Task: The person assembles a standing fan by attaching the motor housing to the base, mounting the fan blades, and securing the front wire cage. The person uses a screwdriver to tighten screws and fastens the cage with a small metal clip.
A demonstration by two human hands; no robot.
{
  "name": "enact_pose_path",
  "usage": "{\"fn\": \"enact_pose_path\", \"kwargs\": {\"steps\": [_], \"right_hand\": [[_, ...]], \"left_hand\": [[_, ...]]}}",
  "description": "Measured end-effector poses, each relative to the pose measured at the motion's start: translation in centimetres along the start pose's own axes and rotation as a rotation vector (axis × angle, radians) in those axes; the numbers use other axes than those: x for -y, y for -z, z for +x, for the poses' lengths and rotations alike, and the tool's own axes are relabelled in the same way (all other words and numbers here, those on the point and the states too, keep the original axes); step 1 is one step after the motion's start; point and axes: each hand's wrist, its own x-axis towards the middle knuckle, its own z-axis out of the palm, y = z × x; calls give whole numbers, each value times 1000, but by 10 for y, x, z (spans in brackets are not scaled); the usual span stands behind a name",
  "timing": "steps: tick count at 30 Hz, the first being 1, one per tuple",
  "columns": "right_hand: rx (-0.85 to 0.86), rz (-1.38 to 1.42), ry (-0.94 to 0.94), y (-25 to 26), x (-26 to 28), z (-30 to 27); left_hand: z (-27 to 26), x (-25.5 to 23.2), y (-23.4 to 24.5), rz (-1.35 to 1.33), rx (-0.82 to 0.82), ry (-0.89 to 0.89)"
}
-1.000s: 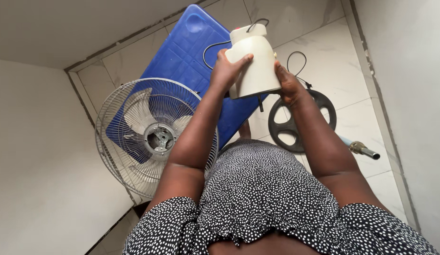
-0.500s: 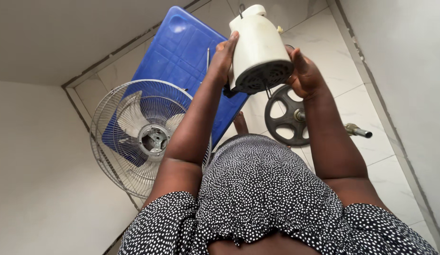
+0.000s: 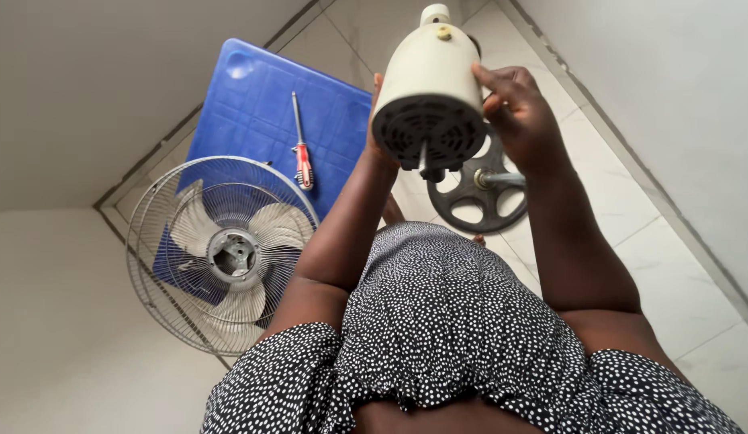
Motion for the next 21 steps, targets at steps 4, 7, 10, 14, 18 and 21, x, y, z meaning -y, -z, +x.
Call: {"fn": "enact_pose_path", "kwargs": {"steps": [4,7,10,14,18,21], "right_hand": [[-35,-57,155,18,7,-49],[-52,88,197,24,-3,-79],[-154,-14,199,28,-21,-102],[-147,-72,217,39,-40,-125],[-173,160,111,56,-55,-140],[-165,383,59,72,-67,-146]], "left_hand": [[4,40,-12,-82,226,57],[6,67,-13,-16,322,86],[5,98,-13,75,328,134],[-1,133,-23,68,343,187],[-5,158,-32,58,340,212],[-3,172,-39,42,340,226]]}}
